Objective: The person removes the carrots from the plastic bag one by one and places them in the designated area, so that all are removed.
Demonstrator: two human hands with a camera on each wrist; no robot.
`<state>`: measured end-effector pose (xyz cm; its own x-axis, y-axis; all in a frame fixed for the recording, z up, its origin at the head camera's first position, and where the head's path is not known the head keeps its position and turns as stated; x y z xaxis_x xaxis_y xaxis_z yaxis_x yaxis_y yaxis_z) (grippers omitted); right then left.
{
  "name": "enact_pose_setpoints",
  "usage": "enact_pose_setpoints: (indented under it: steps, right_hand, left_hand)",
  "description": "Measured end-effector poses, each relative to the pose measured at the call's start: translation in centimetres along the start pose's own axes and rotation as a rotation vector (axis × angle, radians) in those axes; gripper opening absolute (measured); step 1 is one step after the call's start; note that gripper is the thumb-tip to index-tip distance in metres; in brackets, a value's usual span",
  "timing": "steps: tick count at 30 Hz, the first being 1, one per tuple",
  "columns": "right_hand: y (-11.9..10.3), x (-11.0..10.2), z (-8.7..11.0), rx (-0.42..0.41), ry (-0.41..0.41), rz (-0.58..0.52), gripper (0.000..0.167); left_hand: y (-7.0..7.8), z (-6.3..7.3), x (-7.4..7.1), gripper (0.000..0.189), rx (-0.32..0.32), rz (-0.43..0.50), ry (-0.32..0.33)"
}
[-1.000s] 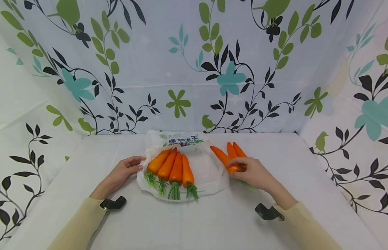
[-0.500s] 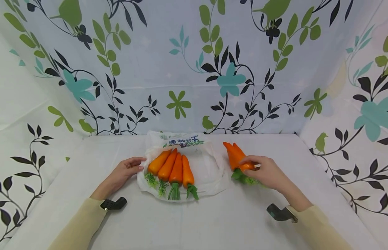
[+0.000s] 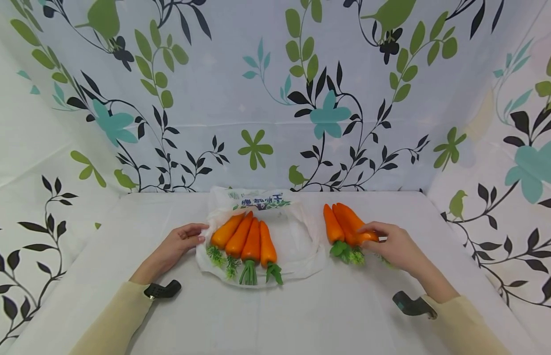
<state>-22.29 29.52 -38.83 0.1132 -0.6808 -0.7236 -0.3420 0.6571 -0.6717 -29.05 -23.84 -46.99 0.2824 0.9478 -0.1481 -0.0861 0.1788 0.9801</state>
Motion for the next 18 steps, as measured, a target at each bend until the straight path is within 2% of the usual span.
enact_pose_setpoints:
  steps: [6,18]
  right_hand:
    - [1.1,-0.4,0.1,0.001,0.013,-0.003,0.027]
    - [2.7,-0.5,-0.2,0.037,0.028,0.014,0.044]
  left_hand:
    - [0.0,0.0,0.0,0.047,-0.015,-0.002,0.002]
    - [0.1,0.1,0.0,0.049,-0.009,0.0,-0.005]
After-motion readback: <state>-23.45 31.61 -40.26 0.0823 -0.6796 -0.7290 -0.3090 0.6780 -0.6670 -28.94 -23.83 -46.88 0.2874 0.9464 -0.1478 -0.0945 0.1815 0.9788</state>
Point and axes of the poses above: each hand's wrist, its own z-axis away from the middle knuckle, its own x-axis out of the palm, y = z × x, the point moved 5 cm from there along -z, towards the middle knuckle, and after that the axes turned 6 degrees about -x, right-handed, at the moved point
